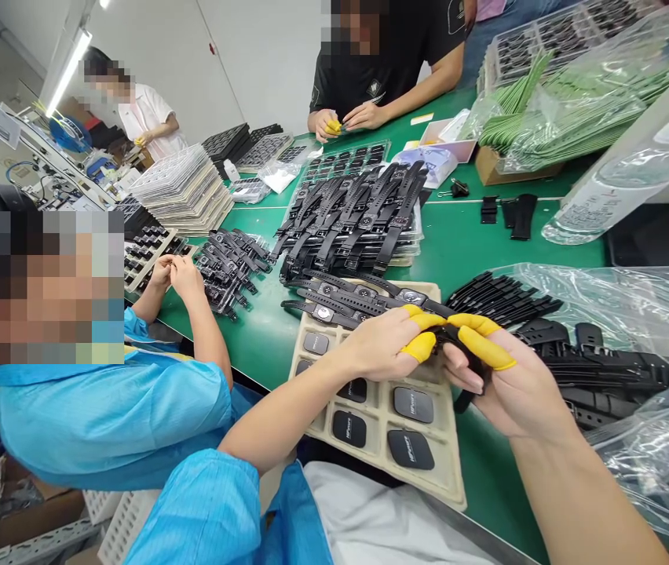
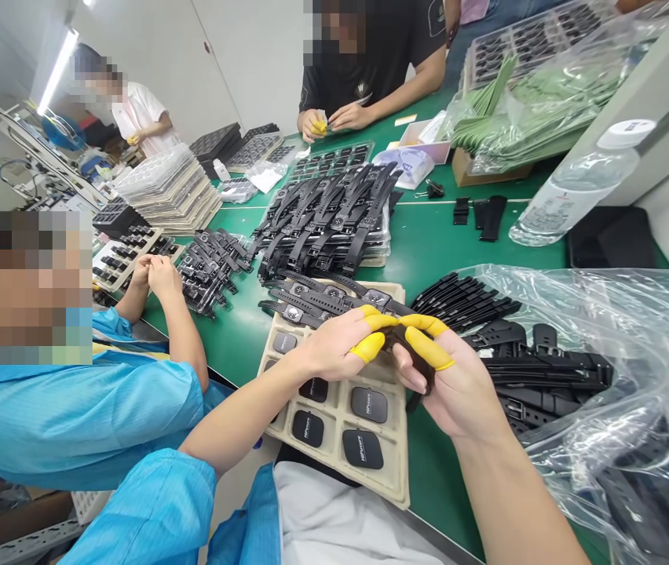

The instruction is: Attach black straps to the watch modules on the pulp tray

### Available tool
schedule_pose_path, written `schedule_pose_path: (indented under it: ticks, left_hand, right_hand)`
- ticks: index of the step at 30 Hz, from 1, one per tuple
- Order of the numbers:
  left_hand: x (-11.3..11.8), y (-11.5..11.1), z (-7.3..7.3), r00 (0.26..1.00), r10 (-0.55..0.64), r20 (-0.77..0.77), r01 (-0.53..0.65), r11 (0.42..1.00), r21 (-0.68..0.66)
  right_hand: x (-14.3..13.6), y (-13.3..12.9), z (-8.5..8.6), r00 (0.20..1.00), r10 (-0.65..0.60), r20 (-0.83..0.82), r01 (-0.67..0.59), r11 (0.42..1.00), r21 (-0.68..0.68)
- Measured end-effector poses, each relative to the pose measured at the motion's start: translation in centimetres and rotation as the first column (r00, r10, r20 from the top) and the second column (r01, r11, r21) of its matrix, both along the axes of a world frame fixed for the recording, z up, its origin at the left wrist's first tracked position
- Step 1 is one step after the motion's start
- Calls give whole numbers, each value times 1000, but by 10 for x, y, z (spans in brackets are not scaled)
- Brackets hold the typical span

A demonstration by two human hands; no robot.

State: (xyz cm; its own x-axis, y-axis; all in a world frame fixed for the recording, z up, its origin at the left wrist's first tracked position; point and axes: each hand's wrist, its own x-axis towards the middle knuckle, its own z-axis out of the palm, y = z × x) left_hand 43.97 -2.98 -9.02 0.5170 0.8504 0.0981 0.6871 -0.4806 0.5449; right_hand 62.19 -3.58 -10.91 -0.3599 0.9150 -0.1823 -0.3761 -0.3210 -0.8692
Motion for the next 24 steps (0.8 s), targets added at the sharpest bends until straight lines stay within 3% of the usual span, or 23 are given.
schedule_pose_path:
  ticks: [4, 12, 14, 18, 21, 24]
  left_hand:
    - [3, -1, 3, 999, 42, -9, -42, 999, 4]
    - [7, -3, 10, 975, 33, -220, -35, 999, -7]
    - [7, -3, 9, 986, 38, -165, -44, 998, -36]
    - [4, -4, 7, 992, 98, 85, -92, 994, -66]
    - [1, -3, 4, 949, 155, 275, -135, 987, -91]
    - [0, 0, -4, 883, 191, 430, -174, 982, -79]
  right_hand:
    - [-2, -1, 1, 1000, -29, 11, 29, 999, -12]
    - [1, 2, 1, 998, -16, 53, 17, 1000, -22]
    - [2, 1, 2, 999, -13, 45, 14, 1000, -23]
    - [3, 2, 3, 999, -41, 2, 41, 998, -39]
    - [4, 2, 3, 999, -49, -1, 49, 998, -28]
    - [5, 0, 3, 999, 32, -9, -33, 998, -45]
